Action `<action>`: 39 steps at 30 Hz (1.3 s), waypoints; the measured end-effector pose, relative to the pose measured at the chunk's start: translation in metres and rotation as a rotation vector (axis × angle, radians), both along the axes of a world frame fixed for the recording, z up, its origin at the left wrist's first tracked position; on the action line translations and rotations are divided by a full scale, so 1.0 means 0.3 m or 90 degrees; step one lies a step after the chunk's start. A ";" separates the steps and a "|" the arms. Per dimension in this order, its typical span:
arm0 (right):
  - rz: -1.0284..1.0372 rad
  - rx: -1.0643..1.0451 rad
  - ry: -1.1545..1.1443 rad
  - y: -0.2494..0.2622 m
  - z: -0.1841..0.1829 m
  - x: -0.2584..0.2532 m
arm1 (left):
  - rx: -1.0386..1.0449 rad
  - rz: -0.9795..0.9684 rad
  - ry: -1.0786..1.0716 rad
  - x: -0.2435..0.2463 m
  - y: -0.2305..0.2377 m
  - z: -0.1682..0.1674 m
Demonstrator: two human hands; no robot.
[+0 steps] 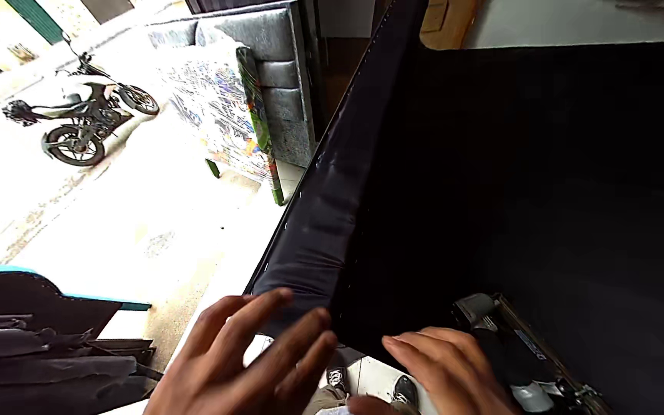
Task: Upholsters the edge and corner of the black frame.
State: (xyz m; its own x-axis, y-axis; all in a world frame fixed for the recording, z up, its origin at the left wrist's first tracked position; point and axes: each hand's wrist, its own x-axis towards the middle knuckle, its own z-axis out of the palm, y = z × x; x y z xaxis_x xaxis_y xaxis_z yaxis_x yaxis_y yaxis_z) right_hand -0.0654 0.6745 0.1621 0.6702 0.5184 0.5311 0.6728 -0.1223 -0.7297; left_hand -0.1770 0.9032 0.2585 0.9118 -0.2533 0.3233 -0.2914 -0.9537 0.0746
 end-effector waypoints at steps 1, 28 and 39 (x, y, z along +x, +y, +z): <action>-0.079 -0.028 -0.055 0.075 -0.069 -0.031 | 0.111 0.003 -0.033 0.033 0.038 -0.072; 0.013 0.219 0.210 0.234 -0.163 0.040 | 0.097 -0.268 0.203 0.329 0.150 0.017; -0.200 0.198 -0.076 0.289 -0.192 0.007 | 0.082 -0.207 0.201 0.355 0.169 0.016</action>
